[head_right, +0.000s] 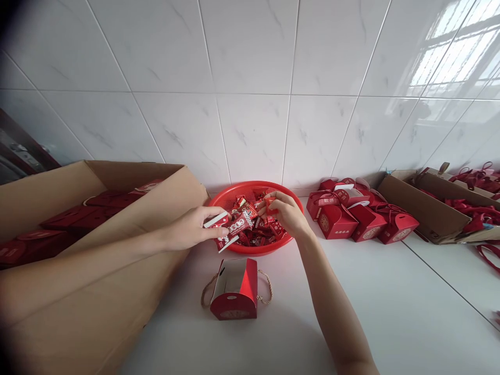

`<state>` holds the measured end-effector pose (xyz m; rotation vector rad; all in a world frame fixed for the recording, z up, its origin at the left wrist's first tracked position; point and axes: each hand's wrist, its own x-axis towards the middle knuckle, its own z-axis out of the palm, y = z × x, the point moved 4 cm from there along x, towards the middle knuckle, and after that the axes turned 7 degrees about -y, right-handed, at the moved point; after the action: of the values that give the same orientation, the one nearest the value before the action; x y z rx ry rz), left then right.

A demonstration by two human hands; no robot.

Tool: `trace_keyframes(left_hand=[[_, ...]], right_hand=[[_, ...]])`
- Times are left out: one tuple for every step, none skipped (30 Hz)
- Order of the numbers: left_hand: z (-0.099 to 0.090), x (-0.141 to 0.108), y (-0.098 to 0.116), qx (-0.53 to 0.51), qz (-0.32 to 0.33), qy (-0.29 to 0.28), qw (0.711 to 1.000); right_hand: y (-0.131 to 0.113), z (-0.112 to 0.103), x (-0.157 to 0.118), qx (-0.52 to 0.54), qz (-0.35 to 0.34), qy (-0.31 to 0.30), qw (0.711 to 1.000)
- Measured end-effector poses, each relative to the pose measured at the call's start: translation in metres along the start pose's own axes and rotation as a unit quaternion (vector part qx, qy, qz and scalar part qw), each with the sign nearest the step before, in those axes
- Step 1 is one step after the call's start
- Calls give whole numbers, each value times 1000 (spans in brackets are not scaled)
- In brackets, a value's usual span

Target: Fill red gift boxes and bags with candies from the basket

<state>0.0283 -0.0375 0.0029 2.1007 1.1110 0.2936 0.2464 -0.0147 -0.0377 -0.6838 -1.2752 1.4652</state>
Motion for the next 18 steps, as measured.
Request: trace_keyframes(left_hand=[[0, 0, 0, -2, -1, -1, 1000], [1, -1, 0, -5, -3, -1, 1000], [1, -1, 0, -6, -5, -2, 1000], [1, -1, 0, -7, -5, -2, 1000], [1, -1, 1, -7, -4, -2, 1000], [1, -1, 1, -7, -1, -1, 1000], [0, -1, 1, -6, 3, -1, 1000], [1, 0, 2, -7, 8, 0, 1000], [1, 0, 2, -10, 12, 0, 1000], [1, 0, 2, -13, 16, -2, 1000], [2, 0, 3, -19, 20, -6, 1000], [3, -1, 3, -24, 24, -10, 999], [4, -1, 4, -28, 28, -14, 999], [4, -1, 5, -31, 33, -17, 999], [4, -2, 6, -33, 38, -20, 999], [4, -2, 7, -33, 42, -22, 998], [4, -3, 8, -34, 46, -26, 998], [3, -3, 9, -34, 48, -34, 998]], right_hand=[[-3, 4, -3, -8, -1, -10, 1000], [-6, 9, -6, -17, -2, -20, 1000], [-8, 12, -9, -30, -4, -31, 999], [-11, 16, -12, -49, -6, -42, 998], [-13, 19, -15, -73, -7, -53, 996], [-16, 21, -17, -100, -9, -64, 993], [-17, 24, -20, -123, -12, -73, 990], [-19, 26, -22, -140, -14, -80, 987], [-20, 27, -23, -149, -16, -88, 985], [-21, 29, -25, -150, -18, -95, 984], [-22, 31, -26, -148, -18, -104, 983], [-22, 32, -27, -147, -14, -115, 982], [-21, 34, -27, -149, -8, -126, 981], [-20, 35, -28, -155, 1, -135, 979], [-19, 36, -28, -163, 9, -142, 976], [-19, 37, -29, -174, 14, -147, 974], [-19, 38, -30, -186, 14, -148, 971], [-21, 38, -31, -201, 10, -146, 969]])
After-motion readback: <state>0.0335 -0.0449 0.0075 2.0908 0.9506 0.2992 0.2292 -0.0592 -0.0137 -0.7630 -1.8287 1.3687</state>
